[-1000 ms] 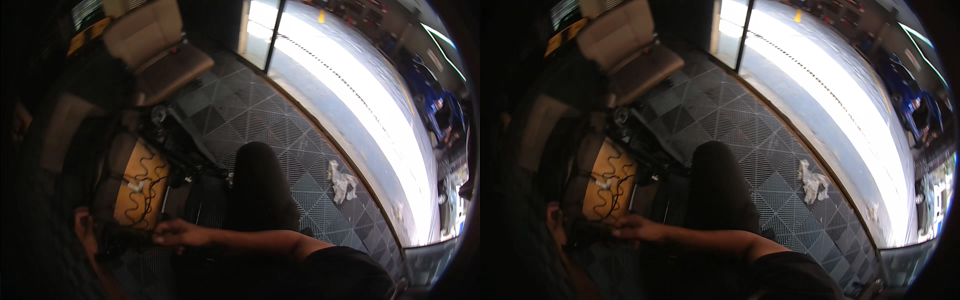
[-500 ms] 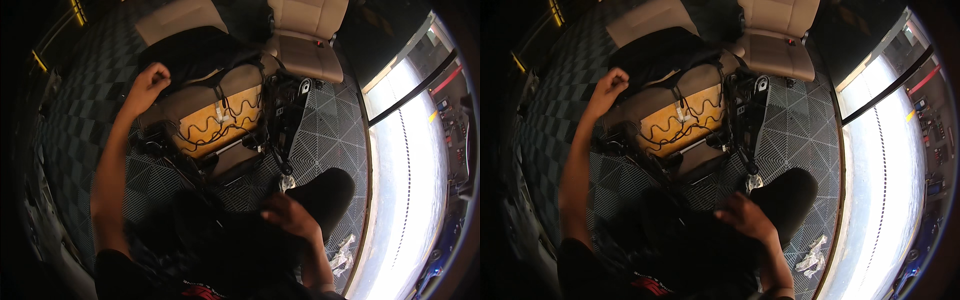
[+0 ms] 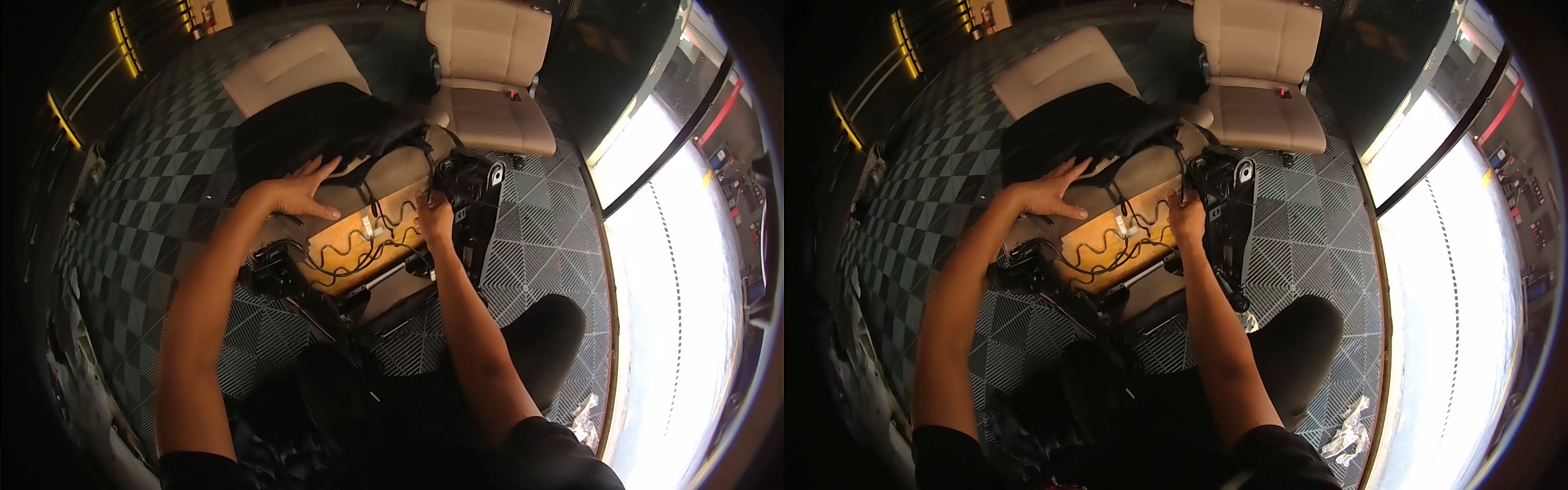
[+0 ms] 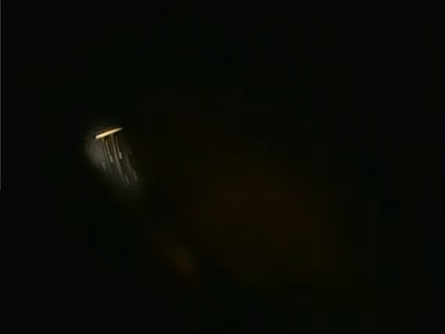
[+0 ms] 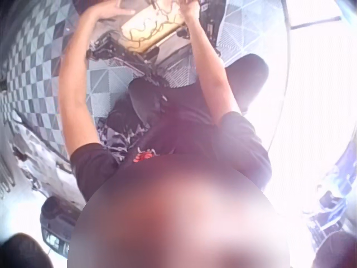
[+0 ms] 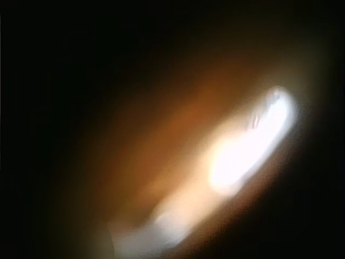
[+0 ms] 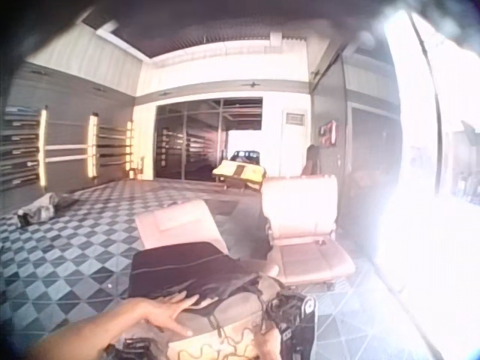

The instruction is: The person removes a car seat cover, cleans the foam and frame, and refits the cover over the seat. They handle the seat cushion, foam, and cover, then place the reupholstered seat upright.

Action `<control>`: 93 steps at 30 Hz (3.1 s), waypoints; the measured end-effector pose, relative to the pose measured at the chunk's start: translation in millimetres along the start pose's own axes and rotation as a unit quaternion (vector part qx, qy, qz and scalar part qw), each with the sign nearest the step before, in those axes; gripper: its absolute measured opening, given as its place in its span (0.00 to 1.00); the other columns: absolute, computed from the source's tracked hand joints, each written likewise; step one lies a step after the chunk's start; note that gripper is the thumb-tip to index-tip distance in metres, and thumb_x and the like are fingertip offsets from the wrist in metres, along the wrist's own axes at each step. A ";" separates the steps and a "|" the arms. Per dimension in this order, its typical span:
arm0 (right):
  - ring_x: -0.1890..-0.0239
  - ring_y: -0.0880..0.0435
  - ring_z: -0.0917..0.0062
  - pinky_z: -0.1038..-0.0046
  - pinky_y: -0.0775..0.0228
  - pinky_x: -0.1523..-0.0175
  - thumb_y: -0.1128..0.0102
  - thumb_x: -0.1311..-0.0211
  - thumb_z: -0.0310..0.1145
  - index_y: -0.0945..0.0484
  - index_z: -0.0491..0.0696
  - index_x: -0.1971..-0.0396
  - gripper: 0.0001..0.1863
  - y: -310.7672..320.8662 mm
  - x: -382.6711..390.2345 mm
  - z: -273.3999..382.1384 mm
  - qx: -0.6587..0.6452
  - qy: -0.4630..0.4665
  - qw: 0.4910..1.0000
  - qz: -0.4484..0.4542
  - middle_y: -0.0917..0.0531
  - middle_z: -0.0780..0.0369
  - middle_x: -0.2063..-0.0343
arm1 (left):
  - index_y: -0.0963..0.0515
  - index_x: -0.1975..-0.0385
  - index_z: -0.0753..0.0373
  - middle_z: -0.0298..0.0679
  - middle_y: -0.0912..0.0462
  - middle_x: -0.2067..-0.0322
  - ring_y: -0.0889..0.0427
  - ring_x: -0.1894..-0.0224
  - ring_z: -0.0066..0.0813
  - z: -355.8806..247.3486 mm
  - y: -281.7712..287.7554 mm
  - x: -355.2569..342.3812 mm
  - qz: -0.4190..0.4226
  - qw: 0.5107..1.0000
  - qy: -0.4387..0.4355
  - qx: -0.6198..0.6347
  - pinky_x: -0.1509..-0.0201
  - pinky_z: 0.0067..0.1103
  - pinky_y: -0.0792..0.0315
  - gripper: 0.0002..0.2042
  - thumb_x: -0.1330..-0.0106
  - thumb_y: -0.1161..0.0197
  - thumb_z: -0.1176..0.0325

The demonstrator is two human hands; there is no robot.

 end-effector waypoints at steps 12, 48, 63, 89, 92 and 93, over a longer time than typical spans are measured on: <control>0.81 0.38 0.87 0.80 0.43 0.74 0.49 0.23 0.34 0.31 0.49 0.75 0.16 96.2 142.1 114.2 -0.295 0.041 0.953 0.056 0.32 0.70 0.82 | 0.71 0.17 0.47 0.61 0.76 0.19 0.72 0.16 0.59 -1.1 2.9 -7.5 0.036 0.999 0.004 -0.027 0.16 0.50 0.65 0.68 0.47 0.28 0.27; 0.62 0.13 0.48 0.54 0.21 0.58 0.39 0.27 0.35 0.18 0.44 0.58 0.10 44.8 8.3 79.8 0.037 0.158 0.987 0.006 0.13 0.47 0.67 | 0.15 0.53 0.57 0.35 0.21 0.55 0.20 0.48 0.37 -150.6 -0.9 -86.5 -0.413 0.880 -0.153 -0.178 0.42 0.35 0.25 0.11 0.35 0.30 0.70; 0.63 0.14 0.47 0.56 0.24 0.59 0.44 0.22 0.35 0.21 0.41 0.60 0.12 14.7 -10.4 95.7 -0.155 0.080 0.977 -0.126 0.14 0.46 0.67 | 0.19 0.64 0.67 0.36 0.18 0.76 0.19 0.73 0.18 -101.1 -4.0 -127.2 -0.490 0.815 -0.065 0.302 0.68 0.22 0.24 0.08 0.25 0.36 0.69; 0.72 0.30 0.79 0.72 0.37 0.63 0.58 0.15 0.55 0.24 0.45 0.67 0.29 403.2 157.3 39.3 -0.002 0.065 0.998 -0.013 0.27 0.65 0.76 | 0.15 0.60 0.65 0.41 0.13 0.72 0.15 0.70 0.29 -85.3 1.7 -146.1 -0.489 0.837 -0.051 0.243 0.63 0.27 0.24 0.07 0.29 0.32 0.68; 0.67 0.25 0.81 0.77 0.33 0.62 0.56 0.15 0.51 0.24 0.45 0.49 0.23 476.3 92.2 19.1 -0.151 0.045 0.978 -0.139 0.22 0.61 0.62 | 0.16 0.56 0.64 0.43 0.13 0.65 0.13 0.65 0.31 -102.4 -8.1 -120.6 -0.513 0.801 -0.124 0.284 0.60 0.29 0.22 0.08 0.29 0.33 0.70; 0.64 0.23 0.80 0.77 0.29 0.61 0.55 0.15 0.51 0.24 0.44 0.41 0.25 492.3 73.6 11.8 -0.182 0.017 0.972 -0.144 0.20 0.59 0.54 | 0.16 0.56 0.64 0.44 0.13 0.63 0.13 0.63 0.32 -110.3 -14.9 -104.2 -0.554 0.777 -0.166 0.249 0.59 0.29 0.21 0.07 0.29 0.33 0.70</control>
Point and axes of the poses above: each hand's wrist, its own x-axis away from the middle knuckle, its own y-axis out of the back of the hand, z = x × y, the point moved 3 cm from there along -x, towards the middle knuckle
